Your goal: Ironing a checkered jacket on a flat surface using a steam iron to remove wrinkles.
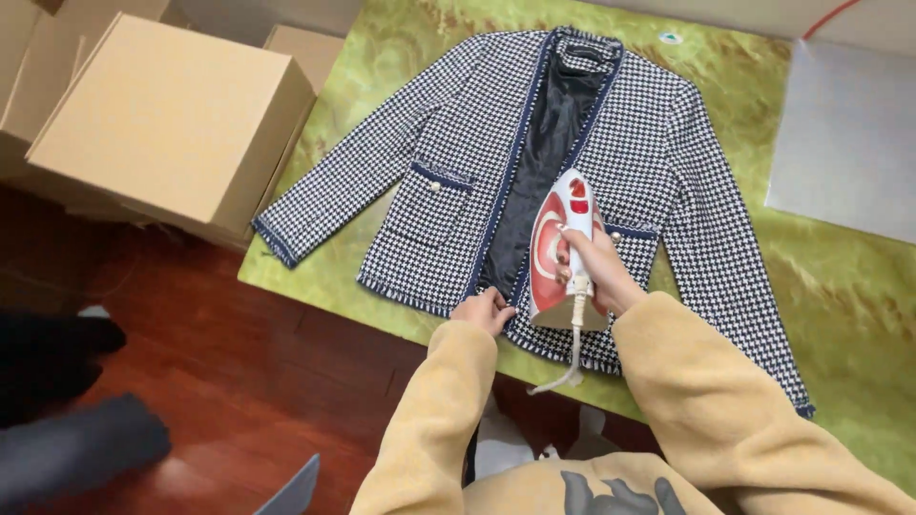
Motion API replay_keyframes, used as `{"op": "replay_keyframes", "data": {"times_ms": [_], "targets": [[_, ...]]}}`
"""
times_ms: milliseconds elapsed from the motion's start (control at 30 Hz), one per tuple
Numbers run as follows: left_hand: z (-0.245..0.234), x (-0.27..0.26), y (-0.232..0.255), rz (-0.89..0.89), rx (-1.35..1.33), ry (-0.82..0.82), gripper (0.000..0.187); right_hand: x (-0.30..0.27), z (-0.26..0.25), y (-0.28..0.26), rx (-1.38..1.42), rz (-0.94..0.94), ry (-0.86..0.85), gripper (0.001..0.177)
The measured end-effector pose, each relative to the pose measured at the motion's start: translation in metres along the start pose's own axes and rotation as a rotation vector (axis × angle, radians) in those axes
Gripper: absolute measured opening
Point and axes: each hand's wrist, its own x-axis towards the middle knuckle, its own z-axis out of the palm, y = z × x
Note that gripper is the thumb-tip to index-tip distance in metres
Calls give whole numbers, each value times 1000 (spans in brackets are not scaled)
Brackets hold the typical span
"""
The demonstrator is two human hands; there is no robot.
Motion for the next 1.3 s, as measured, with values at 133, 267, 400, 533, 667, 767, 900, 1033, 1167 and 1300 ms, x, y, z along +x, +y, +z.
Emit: {"op": "replay_keyframes", "data": {"times_ms": [133, 267, 400, 533, 667, 767, 900, 1033, 1167, 1300], "targets": [[3, 12, -4, 40, 109, -68, 26, -48, 2, -1, 2, 50, -14, 15], [2, 13, -6, 61, 136, -93, 27, -90, -4, 9, -76, 127, -104, 16], [-4, 15, -3, 45, 167, -142, 31, -111, -33, 29, -162, 218, -190, 17], [0, 20, -3, 56, 205, -178, 33, -127, -37, 9, -220, 210, -255, 19], [-6, 25, 7, 40, 311, -264, 38, -119, -58, -20, -359, 221, -325, 27], [-27, 29, 16, 61, 242, -256, 31, -105, -80, -51, -667, 177, -353, 31], [-61, 33, 48, 20, -9, -230, 25, -72, -102, -88, -1549, 180, -164, 69], [-28, 66, 54, 159, -187, 92, 24, -25, -91, -132, -1625, 236, -62, 50], [2, 101, 72, 443, -385, 512, 20, 34, -106, -143, -1567, 94, -153, 49], [14, 125, 100, 529, -561, 668, 46, 71, -104, -155, -1567, 38, -274, 42]]}}
